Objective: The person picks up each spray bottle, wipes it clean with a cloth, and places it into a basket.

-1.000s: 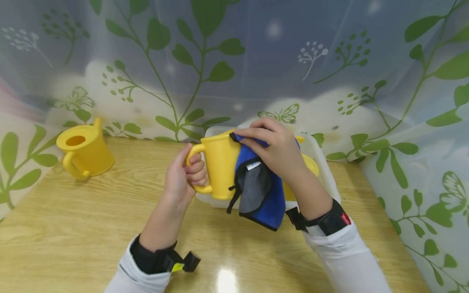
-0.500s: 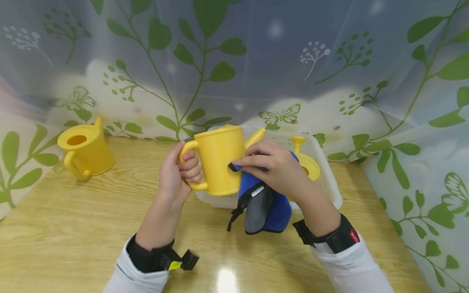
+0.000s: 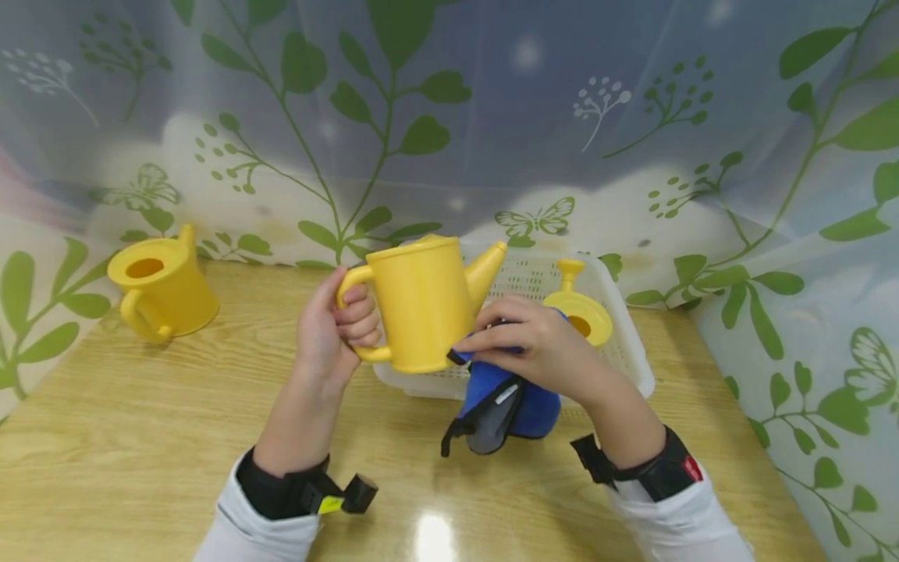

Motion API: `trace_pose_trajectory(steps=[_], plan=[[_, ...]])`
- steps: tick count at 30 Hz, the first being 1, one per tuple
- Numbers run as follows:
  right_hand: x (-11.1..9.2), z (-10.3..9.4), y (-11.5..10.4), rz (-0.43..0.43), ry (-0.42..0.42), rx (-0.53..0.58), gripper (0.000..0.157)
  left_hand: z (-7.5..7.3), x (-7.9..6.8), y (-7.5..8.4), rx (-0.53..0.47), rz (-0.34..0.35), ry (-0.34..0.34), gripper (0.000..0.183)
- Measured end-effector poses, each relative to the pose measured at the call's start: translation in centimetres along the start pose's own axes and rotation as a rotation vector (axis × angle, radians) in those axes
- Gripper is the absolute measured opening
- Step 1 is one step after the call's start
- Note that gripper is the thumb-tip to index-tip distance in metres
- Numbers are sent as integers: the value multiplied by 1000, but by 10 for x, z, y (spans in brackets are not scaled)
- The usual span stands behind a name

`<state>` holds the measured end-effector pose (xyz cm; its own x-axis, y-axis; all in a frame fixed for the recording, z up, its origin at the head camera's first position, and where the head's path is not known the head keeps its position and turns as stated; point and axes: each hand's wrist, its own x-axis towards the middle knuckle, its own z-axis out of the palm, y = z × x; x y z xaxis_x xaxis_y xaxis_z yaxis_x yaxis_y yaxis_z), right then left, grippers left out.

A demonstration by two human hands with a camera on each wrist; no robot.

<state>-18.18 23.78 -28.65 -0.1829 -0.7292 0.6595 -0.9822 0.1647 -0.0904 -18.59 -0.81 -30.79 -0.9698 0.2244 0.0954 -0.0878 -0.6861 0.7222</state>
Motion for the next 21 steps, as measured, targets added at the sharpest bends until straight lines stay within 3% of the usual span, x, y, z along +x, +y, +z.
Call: trace_pose_trajectory(steps=[5, 11, 21], plan=[[2, 0, 2, 31, 41, -29, 16, 0, 1, -2, 2, -19, -28, 43], [11, -4, 4, 110, 100, -80, 37, 1, 1, -5, 8, -49, -32, 44], [30, -12, 9, 322, 266, -246, 24, 5, 0, -10, 17, -84, -60, 42]])
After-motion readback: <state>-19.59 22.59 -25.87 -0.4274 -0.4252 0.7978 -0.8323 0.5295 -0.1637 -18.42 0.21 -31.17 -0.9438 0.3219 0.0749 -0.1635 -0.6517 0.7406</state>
